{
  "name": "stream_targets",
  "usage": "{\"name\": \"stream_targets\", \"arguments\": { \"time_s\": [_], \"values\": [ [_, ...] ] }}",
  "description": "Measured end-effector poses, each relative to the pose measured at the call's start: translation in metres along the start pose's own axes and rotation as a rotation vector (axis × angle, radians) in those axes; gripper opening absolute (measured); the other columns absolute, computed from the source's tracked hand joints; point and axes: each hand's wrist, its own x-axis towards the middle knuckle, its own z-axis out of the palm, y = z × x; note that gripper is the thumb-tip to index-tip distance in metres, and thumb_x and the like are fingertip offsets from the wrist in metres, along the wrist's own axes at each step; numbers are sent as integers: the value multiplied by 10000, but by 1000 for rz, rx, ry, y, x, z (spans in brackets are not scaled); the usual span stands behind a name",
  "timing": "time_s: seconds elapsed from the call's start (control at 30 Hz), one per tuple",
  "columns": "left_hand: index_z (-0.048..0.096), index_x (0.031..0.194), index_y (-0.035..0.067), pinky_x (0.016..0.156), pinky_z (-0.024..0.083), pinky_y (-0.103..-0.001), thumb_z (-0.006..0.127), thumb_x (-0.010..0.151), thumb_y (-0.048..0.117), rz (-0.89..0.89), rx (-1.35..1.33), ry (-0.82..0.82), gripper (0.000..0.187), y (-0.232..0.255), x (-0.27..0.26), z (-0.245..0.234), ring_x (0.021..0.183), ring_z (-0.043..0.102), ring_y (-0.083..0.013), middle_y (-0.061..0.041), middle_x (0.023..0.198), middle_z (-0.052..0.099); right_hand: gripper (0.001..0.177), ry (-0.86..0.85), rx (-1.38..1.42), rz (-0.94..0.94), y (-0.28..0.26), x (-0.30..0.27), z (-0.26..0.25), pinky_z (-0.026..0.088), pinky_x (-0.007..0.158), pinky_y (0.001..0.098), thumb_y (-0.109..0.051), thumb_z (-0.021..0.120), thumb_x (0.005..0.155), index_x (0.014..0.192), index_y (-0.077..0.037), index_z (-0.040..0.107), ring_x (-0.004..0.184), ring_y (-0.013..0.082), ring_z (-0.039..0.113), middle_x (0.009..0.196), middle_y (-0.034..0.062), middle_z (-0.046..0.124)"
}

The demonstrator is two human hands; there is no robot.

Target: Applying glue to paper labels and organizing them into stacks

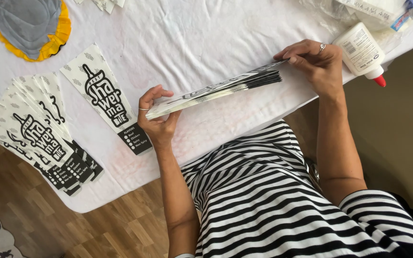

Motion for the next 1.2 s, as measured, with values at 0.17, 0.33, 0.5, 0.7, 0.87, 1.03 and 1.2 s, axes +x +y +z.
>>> {"name": "stream_targets", "arguments": {
  "time_s": [0.17, 0.33, 0.5, 0.7, 0.87, 1.03, 1.2],
  "values": [
    [594, 1254, 4, 1014, 552, -372, 854, 819, 89, 12, 23, -5, 514, 2, 1, 0, 972, 697, -239, -147, 1051, 676, 56, 1, -50, -53, -5, 5, 0, 620, 952, 370, 97, 663, 1034, 997, 58, 649, 1017, 329, 727, 1076, 236, 693],
    [596, 1245, 12, 1062, 533, -408, 844, 810, 85, 12, 40, -12, 506, 4, 2, 1, 963, 697, -239, -147, 1021, 685, 37, -13, -102, -84, -8, 7, 4, 609, 935, 370, 133, 619, 1084, 1050, 119, 628, 1020, 339, 711, 1099, 259, 683],
    [599, 1250, 7, 924, 601, -342, 851, 821, 33, 2, 12, -14, 499, 4, 3, 1, 953, 704, -241, -154, 1047, 685, 35, -42, -95, -57, -6, 2, 7, 640, 978, 374, 98, 621, 1094, 1104, 122, 646, 1051, 343, 726, 1099, 241, 692],
    [592, 1265, 19, 953, 583, -351, 833, 846, 38, -7, -30, -41, 484, -4, 0, -1, 934, 691, -218, -142, 1001, 685, 154, -97, -277, -165, -11, -10, 3, 586, 1043, 383, 54, 649, 1074, 1223, 90, 663, 1131, 336, 703, 1208, 249, 691],
    [589, 1263, 10, 901, 584, -328, 831, 844, 47, -21, -31, -42, 485, -4, 1, -1, 948, 688, -223, -148, 1004, 681, 41, -33, -360, -269, -4, -5, 7, 592, 918, 370, 145, 713, 1047, 1054, 107, 699, 1000, 340, 720, 1069, 266, 713],
    [581, 1265, -13, 820, 603, -313, 813, 826, -21, -25, -58, -40, 497, -6, 0, -1, 926, 685, -229, -171, 989, 679, 27, -41, -352, -253, -6, -4, 16, 614, 894, 349, 133, 729, 1036, 1028, 109, 717, 969, 324, 732, 1059, 259, 720],
    [658, 1179, -27, 866, 590, -390, 909, 779, 15, 111, 60, -3, 474, -27, 1, -6, 803, 742, -242, -134, 824, 741, 209, -103, -284, -190, -12, -7, 17, 523, 879, 387, -39, 625, 1089, 1219, 95, 719, 940, 283, 697, 1033, 251, 725]
  ]
}}
